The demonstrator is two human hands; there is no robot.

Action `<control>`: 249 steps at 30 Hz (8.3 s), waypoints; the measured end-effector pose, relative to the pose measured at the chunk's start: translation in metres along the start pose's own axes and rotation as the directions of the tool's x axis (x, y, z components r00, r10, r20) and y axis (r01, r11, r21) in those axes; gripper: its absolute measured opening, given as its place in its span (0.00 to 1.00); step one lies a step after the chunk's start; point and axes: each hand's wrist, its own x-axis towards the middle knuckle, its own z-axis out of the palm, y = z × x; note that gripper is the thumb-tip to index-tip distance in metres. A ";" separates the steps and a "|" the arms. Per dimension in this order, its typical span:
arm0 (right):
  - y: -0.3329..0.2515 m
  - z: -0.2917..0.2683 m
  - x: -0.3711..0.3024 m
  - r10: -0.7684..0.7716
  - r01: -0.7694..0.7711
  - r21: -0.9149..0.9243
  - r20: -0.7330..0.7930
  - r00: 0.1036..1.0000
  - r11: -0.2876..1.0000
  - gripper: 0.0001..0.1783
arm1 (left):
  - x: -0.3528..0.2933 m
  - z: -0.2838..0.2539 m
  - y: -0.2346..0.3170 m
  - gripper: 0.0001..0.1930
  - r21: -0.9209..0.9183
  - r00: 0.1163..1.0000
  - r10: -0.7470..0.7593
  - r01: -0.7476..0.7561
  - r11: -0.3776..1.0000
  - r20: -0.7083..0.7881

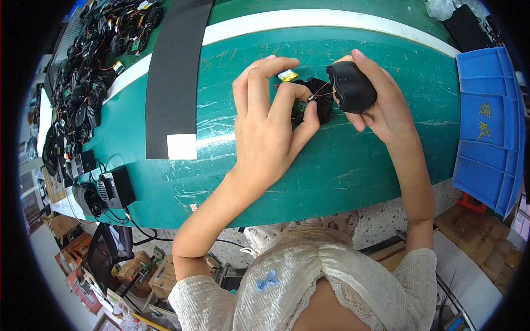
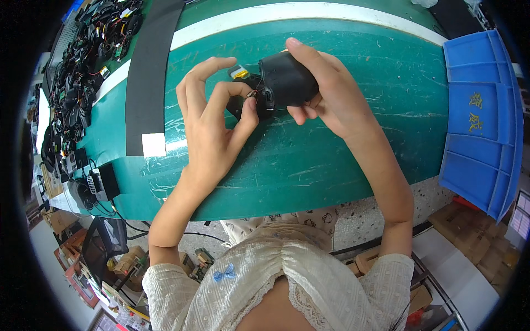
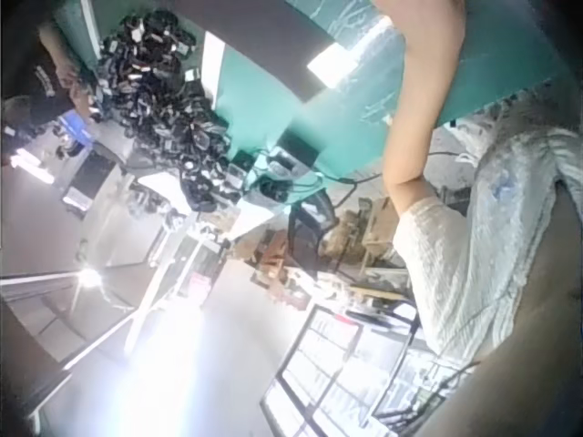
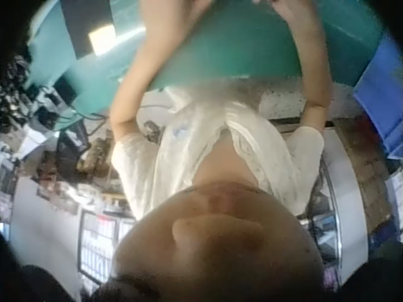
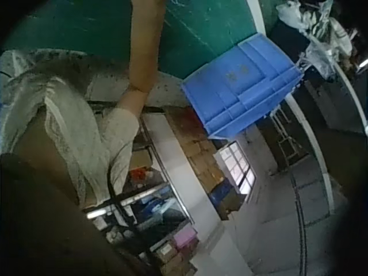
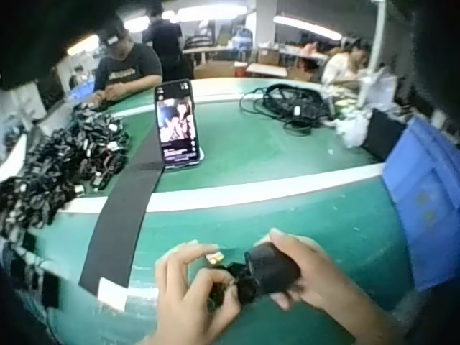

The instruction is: The person assembles a small electronic device by inserting a battery into a black plastic housing and connecting wires to a circuit board. They manipulate the internal components by hand, checking connections and repositioning the battery multiple times. The person places the device on a green workbench and later picks it up to continue assembly.

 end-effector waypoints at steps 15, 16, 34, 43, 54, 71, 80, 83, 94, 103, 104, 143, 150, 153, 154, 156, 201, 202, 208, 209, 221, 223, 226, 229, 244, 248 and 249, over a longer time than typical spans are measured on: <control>-0.009 -0.005 -0.003 0.025 -0.022 -0.141 0.019 1.000 0.990 0.26 | 0.002 -0.002 0.000 0.10 -0.109 1.000 0.026 -0.028 0.994 -0.016; -0.009 -0.006 -0.003 0.035 -0.032 -0.140 0.023 0.999 0.990 0.26 | 0.002 -0.002 0.000 0.09 -0.117 1.000 0.025 -0.026 0.993 -0.014; -0.005 -0.006 -0.001 0.108 -0.102 -0.060 0.106 0.988 0.993 0.24 | 0.005 -0.007 -0.001 0.10 -0.256 0.998 -0.026 0.039 0.966 0.053; 0.002 -0.004 0.001 0.111 -0.110 0.061 -0.010 0.994 0.992 0.23 | 0.004 -0.008 0.000 0.10 -0.359 0.985 -0.100 0.143 0.922 0.138; -0.004 0.000 -0.001 0.169 -0.162 0.107 -0.058 0.984 0.981 0.24 | 0.004 -0.005 -0.001 0.08 -0.574 0.959 -0.236 0.284 0.768 0.158; 0.001 -0.009 -0.002 0.027 -0.023 -0.035 0.099 0.995 0.999 0.25 | 0.003 -0.008 -0.003 0.07 -0.476 0.975 -0.160 0.216 0.852 0.155; 0.003 -0.012 -0.002 0.020 -0.028 0.101 0.081 0.996 0.994 0.24 | 0.003 -0.006 -0.004 0.09 -0.396 0.992 -0.088 0.119 0.910 0.095; 0.000 -0.005 -0.006 0.001 -0.001 0.079 -0.005 1.000 0.997 0.26 | 0.005 -0.007 -0.001 0.10 -0.401 0.986 -0.125 0.159 0.902 0.110; -0.009 -0.007 -0.006 -0.023 -0.013 0.104 0.336 0.942 0.995 0.36 | 0.003 -0.007 -0.004 0.10 -0.491 0.927 -0.246 0.361 0.792 0.284; -0.004 -0.004 -0.010 -0.209 0.275 -0.240 0.265 0.941 0.931 0.25 | 0.002 0.004 -0.008 0.12 -0.734 0.851 -0.372 0.515 0.444 0.371; -0.003 -0.001 -0.011 -0.226 0.297 -0.286 0.258 0.940 0.911 0.25 | 0.001 0.004 -0.008 0.12 -0.735 0.857 -0.352 0.507 0.450 0.376; 0.032 0.019 -0.004 -0.681 0.579 -0.791 0.314 0.662 0.198 0.15 | -0.002 0.013 -0.016 0.19 -0.634 0.780 -0.518 0.606 0.481 0.352; 0.037 0.020 -0.005 -0.633 0.541 -0.792 0.268 0.726 0.284 0.10 | -0.006 0.012 -0.018 0.20 -0.533 0.749 -0.498 0.662 0.527 0.438; 0.039 0.019 -0.001 -0.648 0.544 -0.775 0.239 0.723 0.321 0.09 | -0.005 0.012 -0.017 0.18 -0.534 0.749 -0.497 0.662 0.526 0.439; 0.038 0.018 0.000 -0.654 0.545 -0.775 0.235 0.719 0.321 0.08 | -0.005 0.012 -0.017 0.17 -0.542 0.748 -0.495 0.662 0.517 0.441; 0.037 0.017 0.001 -0.663 0.551 -0.770 0.233 0.712 0.322 0.07 | -0.007 0.014 -0.017 0.14 -0.574 0.750 -0.490 0.658 0.487 0.444; 0.012 0.006 0.000 -0.679 0.618 -0.581 0.147 0.720 0.530 0.12 | 0.007 -0.009 -0.006 0.33 -0.680 0.902 -0.287 0.431 0.593 0.322; 0.013 0.007 -0.001 -0.698 0.627 -0.605 0.158 0.698 0.490 0.12 | 0.005 -0.007 -0.007 0.34 -0.657 0.907 -0.286 0.420 0.625 0.308; 0.018 0.011 -0.003 -0.707 0.650 -0.552 0.146 0.692 0.522 0.12 | 0.004 -0.006 -0.005 0.37 -0.515 0.937 -0.234 0.339 0.787 0.259; 0.020 0.011 -0.002 -0.694 0.644 -0.504 0.116 0.710 0.575 0.12 | 0.004 -0.005 -0.004 0.37 -0.489 0.944 -0.220 0.316 0.813 0.246; 0.014 0.011 -0.006 -0.476 0.432 -0.376 -0.029 0.879 0.820 0.09 | 0.001 -0.004 -0.005 0.36 -0.389 0.949 -0.253 0.309 0.868 0.189; 0.014 0.010 -0.005 -0.464 0.413 -0.423 -0.019 0.886 0.806 0.08 | 0.000 -0.004 -0.003 0.36 -0.377 0.958 -0.224 0.278 0.883 0.181; 0.015 0.012 -0.006 -0.462 0.400 -0.436 -0.043 0.886 0.807 0.08 | 0.001 -0.004 -0.001 0.37 -0.361 0.965 -0.194 0.248 0.899 0.179; 0.018 0.012 -0.003 -0.553 0.497 -0.488 0.033 0.832 0.718 0.08 | 0.000 -0.003 0.000 0.37 -0.355 0.966 -0.191 0.243 0.903 0.176; 0.027 0.019 -0.007 -0.752 0.562 -0.747 0.128 0.646 0.355 0.13 | -0.002 -0.002 0.001 0.39 -0.393 0.961 -0.199 0.261 0.881 0.193; 0.028 0.021 -0.008 -0.756 0.564 -0.749 0.131 0.642 0.349 0.13 | -0.002 0.000 0.000 0.39 -0.407 0.965 -0.190 0.249 0.879 0.179; 0.028 0.021 -0.008 -0.757 0.559 -0.753 0.128 0.641 0.346 0.12 | -0.002 0.001 -0.001 0.39 -0.412 0.966 -0.193 0.249 0.876 0.173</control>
